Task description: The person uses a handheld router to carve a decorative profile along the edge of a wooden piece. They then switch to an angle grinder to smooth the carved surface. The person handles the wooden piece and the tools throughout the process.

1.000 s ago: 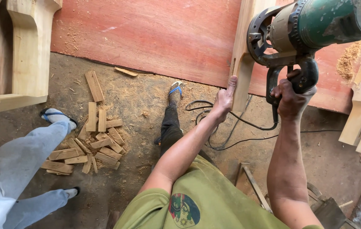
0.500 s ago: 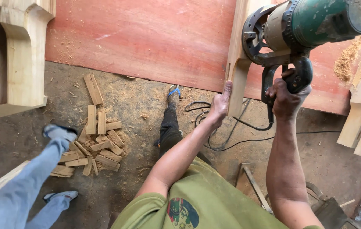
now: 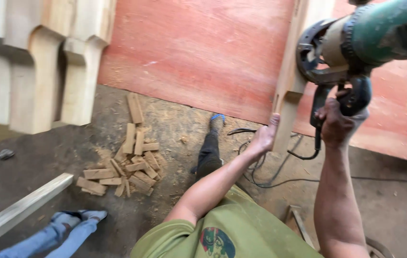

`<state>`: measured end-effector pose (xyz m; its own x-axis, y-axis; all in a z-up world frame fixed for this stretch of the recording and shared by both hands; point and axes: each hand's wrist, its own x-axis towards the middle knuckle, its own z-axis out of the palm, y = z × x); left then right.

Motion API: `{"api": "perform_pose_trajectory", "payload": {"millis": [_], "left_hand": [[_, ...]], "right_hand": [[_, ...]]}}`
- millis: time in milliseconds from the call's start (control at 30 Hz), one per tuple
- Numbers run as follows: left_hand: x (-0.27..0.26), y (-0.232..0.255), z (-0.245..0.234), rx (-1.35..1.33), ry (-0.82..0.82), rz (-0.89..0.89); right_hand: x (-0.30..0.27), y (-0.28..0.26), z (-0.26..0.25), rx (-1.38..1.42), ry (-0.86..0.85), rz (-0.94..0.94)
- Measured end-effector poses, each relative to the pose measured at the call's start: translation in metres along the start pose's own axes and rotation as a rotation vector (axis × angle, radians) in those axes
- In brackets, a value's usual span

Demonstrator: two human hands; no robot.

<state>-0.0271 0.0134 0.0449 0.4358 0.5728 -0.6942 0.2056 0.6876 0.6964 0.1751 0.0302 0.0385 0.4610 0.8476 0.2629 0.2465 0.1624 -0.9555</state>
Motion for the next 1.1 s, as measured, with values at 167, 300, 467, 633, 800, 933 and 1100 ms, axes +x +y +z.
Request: {"api": "perform_pose_trajectory", "payload": {"millis": [167,300,467,633,800,933,1100], "left_hand": [[-0.002,0.012,-0.010,0.310,0.058,-0.099],[-0.012,0.047,-0.026,0.493,0.164,-0.046],[0.061,0.052,-0.069,0.530,0.740,0.394],[0.148,0.065,-0.154,0.677,1.314,0.951],[0.181,0.090,-0.186,0.793,1.449,0.702],[0.184,0.100,-0.183,0.862,1.456,0.623],[0.180,0.099,-0.182,0.926,1.404,0.590]], "right_hand": [[0.012,-0.003,0.008,0.024,-0.004,0.024],[0.023,-0.004,0.016,-0.005,0.031,0.042],[0.037,-0.004,0.028,-0.027,0.081,0.064],[0.053,-0.015,0.039,-0.027,0.080,0.076],[0.069,-0.006,0.046,0.009,0.065,0.076],[0.085,-0.002,0.046,-0.008,0.043,0.074],[0.098,-0.007,0.052,0.023,0.060,0.095]]}}
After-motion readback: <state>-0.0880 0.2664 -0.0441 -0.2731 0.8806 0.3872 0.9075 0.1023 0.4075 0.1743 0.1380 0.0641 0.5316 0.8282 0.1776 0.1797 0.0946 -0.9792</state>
